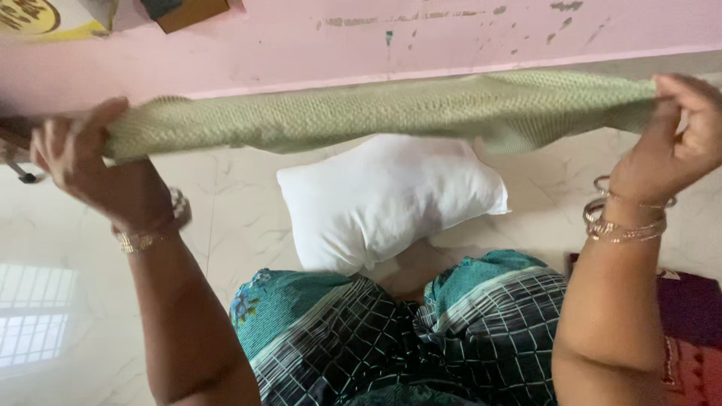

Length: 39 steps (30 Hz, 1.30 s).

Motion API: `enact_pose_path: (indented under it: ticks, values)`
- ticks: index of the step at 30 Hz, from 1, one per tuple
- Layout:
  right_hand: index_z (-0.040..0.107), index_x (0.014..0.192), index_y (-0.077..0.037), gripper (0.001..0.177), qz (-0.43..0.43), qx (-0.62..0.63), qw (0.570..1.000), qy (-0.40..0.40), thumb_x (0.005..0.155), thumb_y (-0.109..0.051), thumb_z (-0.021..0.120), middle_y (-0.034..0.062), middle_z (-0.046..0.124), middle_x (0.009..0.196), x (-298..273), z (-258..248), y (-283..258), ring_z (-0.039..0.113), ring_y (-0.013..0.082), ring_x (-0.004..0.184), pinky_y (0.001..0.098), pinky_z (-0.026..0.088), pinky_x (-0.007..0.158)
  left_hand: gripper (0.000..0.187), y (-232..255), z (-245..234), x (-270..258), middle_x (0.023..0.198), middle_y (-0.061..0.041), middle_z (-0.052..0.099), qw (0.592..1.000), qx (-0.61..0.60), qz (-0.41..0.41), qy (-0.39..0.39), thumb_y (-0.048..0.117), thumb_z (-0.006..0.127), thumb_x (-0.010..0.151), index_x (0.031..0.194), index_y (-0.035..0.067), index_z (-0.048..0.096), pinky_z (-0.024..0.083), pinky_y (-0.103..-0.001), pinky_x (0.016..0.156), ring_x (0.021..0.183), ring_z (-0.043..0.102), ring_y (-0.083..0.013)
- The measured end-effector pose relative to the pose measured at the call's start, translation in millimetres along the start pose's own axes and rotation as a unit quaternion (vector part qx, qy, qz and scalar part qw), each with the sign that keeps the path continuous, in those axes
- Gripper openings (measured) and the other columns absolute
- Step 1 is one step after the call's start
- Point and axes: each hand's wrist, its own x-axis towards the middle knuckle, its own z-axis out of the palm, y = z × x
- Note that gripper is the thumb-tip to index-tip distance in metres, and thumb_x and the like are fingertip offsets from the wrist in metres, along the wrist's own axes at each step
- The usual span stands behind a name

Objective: The person inserts a white pillow into a green patterned pillowcase while sitting on the floor. They adjust the pillow and case, then fold a small green cloth and place it on top of the pillow.

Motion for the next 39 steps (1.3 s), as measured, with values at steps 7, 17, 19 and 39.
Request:
enact_pose_path:
  ticks: [7, 17, 19, 39]
  values:
    - [0.073, 0.113, -0.012, 0.024, 0.216, -0.014, 0.966, -0.138, 0.105, 0.01, 0.064, 0.0033, 0.07, 0.116, -172, 13, 27, 0.065, 0.0212, 0.123, 0.0355, 0.052, 0.108, 0.022, 45, -37, -175, 0.085, -0.006, 0.069, 0.844, -0.122, -0.147, -0.502, 0.012, 0.08, 0.076, 0.098, 0.017, 0.082, 0.052, -0.038, 0.078, 0.08, 0.065, -0.0246]
    - [0.071, 0.126, -0.009, 0.037, 0.465, -0.055, 0.843, -0.265, 0.091, -0.017, 0.066, 0.0133, 0.072, 0.121, -343, 25, 166, 0.067, 0.0271, 0.114, 0.0373, 0.051, 0.098, 0.108, 95, 41, -288, 0.154, -0.02, 0.039, 0.657, -0.137, -0.193, -0.716, 0.048, 0.095, 0.06, 0.147, 0.012, 0.041, 0.037, -0.05, 0.118, 0.142, 0.038, -0.0406]
    - [0.067, 0.127, -0.004, 0.043, 0.464, -0.08, 0.844, -0.258, 0.092, -0.028, 0.073, 0.0173, 0.069, 0.124, -349, 46, 181, 0.065, 0.028, 0.113, 0.0376, 0.051, 0.097, 0.139, 126, 53, -307, 0.161, -0.021, 0.019, 0.599, -0.04, -0.15, -0.786, 0.051, 0.103, 0.051, 0.155, 0.013, 0.019, 0.023, -0.053, 0.124, 0.151, 0.017, -0.0454]
    - [0.074, 0.1, 0.003, 0.023, 0.686, -0.032, 0.671, -0.279, 0.091, -0.017, 0.077, 0.0058, 0.065, 0.077, -352, -71, 177, 0.056, 0.0144, 0.064, 0.0293, 0.047, 0.052, 0.031, 97, 85, -365, 0.13, -0.007, 0.067, 0.665, -0.015, -0.154, -0.731, 0.004, 0.062, 0.092, 0.117, 0.019, 0.07, 0.053, -0.046, 0.102, 0.126, 0.062, -0.0326]
